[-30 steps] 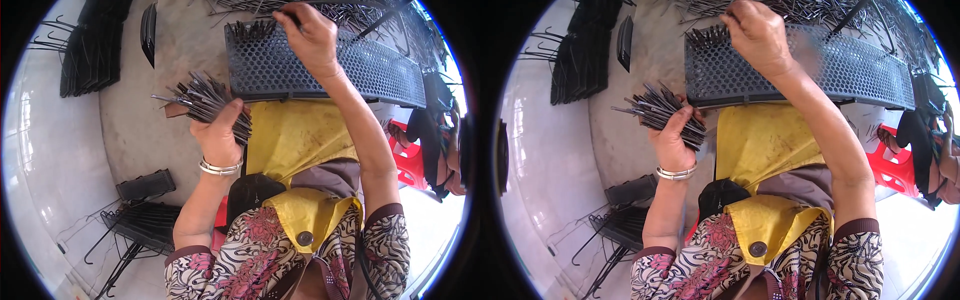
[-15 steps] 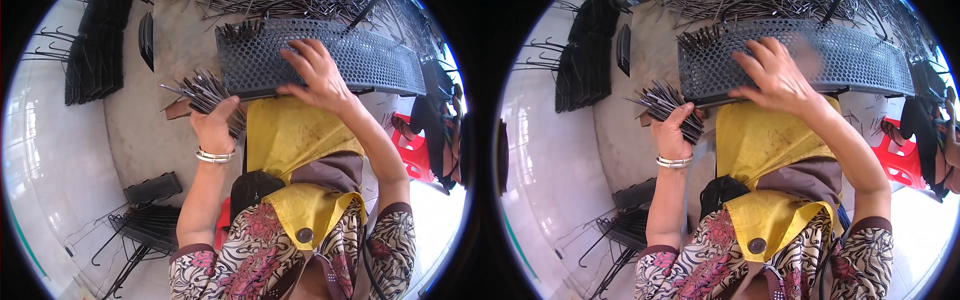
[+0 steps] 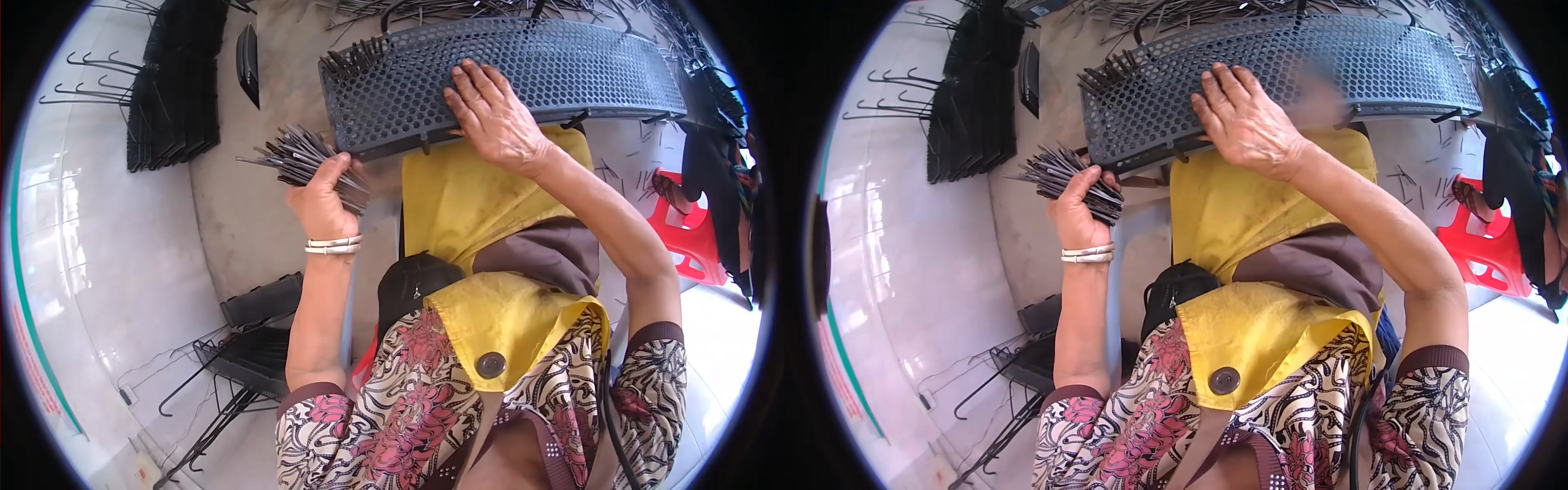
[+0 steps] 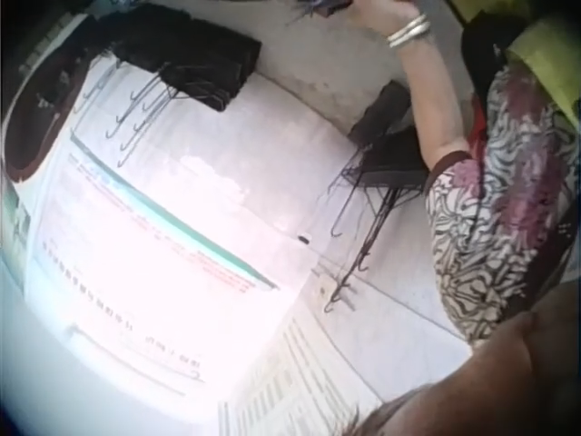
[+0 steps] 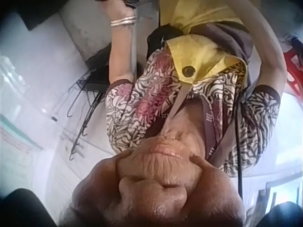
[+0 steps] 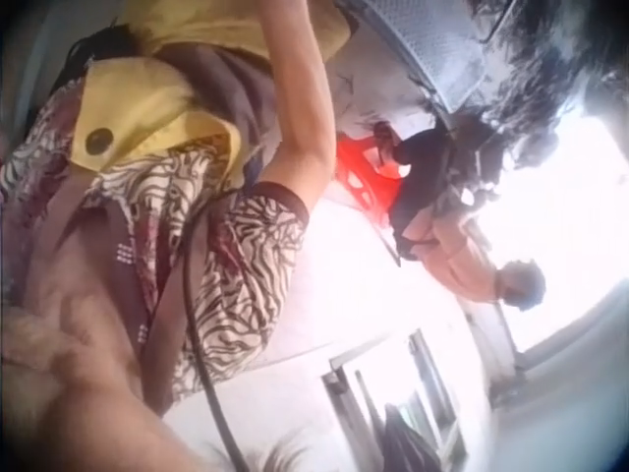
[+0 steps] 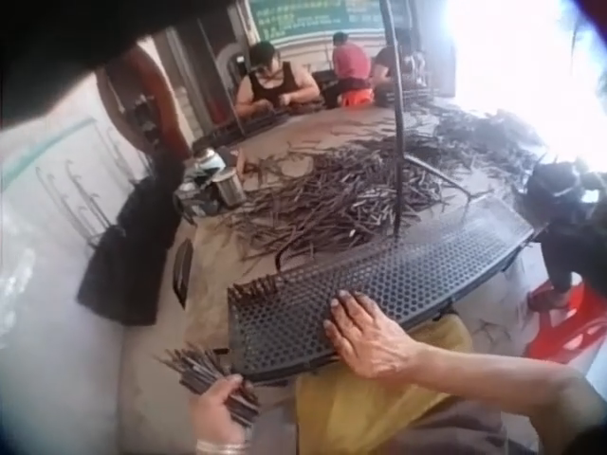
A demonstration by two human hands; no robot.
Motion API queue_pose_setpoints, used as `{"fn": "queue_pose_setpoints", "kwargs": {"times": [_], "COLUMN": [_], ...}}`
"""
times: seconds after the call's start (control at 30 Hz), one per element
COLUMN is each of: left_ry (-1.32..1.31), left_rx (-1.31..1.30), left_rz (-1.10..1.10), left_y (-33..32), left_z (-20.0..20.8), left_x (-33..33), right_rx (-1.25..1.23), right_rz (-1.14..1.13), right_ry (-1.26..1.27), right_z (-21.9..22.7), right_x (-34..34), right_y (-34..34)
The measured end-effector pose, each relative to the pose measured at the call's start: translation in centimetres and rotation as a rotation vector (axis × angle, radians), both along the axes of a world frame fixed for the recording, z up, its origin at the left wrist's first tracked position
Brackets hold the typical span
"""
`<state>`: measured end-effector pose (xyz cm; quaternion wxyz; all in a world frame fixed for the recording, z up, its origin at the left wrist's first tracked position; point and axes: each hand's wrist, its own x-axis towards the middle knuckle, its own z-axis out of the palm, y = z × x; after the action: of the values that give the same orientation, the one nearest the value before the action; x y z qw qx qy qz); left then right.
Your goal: Inserting thin metal rods into a perforated metal plate or mesh.
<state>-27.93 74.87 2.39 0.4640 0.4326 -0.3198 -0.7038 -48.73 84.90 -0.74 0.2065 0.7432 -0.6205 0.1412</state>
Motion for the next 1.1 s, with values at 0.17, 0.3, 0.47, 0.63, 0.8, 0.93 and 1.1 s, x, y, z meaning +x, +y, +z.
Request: {"fn": "queue_pose_setpoints", "kwargs": {"times": [0.17,0.3,0.47,0.63,0.8,0.93,1.1], "left_ry": [-0.076,-0.090,0.063,0.159,0.202,0.167,0.095], "left_rx": [0.017,-0.106,0.035,0.097,0.129,0.145,0.101], "left_rz": [0.008,-0.010,-0.243,-0.458,-0.494,-0.541,-0.558], "left_y": [-0.6,0.1,2.8,3.8,4.0,3.7,3.9], "left_z": [-0.8,-0.4,0.2,0.0,0.7,0.5,0.2], "left_x": [1.8,2.7,1.7,0.0,-0.7,-0.4,-0.3], "right_rx": [-0.014,0.048,0.099,0.238,0.336,0.396,0.412], "right_rz": [0.013,0.002,0.052,-0.086,-0.090,-0.130,-0.157], "right_ry": [0.005,-0.092,-0.440,-1.324,-1.615,-1.844,-1.721], "right_z": [-0.3,0.6,3.4,5.8,5.7,5.6,5.6], "right_x": [1.4,1.6,3.3,7.3,6.3,5.8,5.7], "right_y": [-0.5,-0.6,0.2,0.0,-1.1,-1.6,-1.9]}}
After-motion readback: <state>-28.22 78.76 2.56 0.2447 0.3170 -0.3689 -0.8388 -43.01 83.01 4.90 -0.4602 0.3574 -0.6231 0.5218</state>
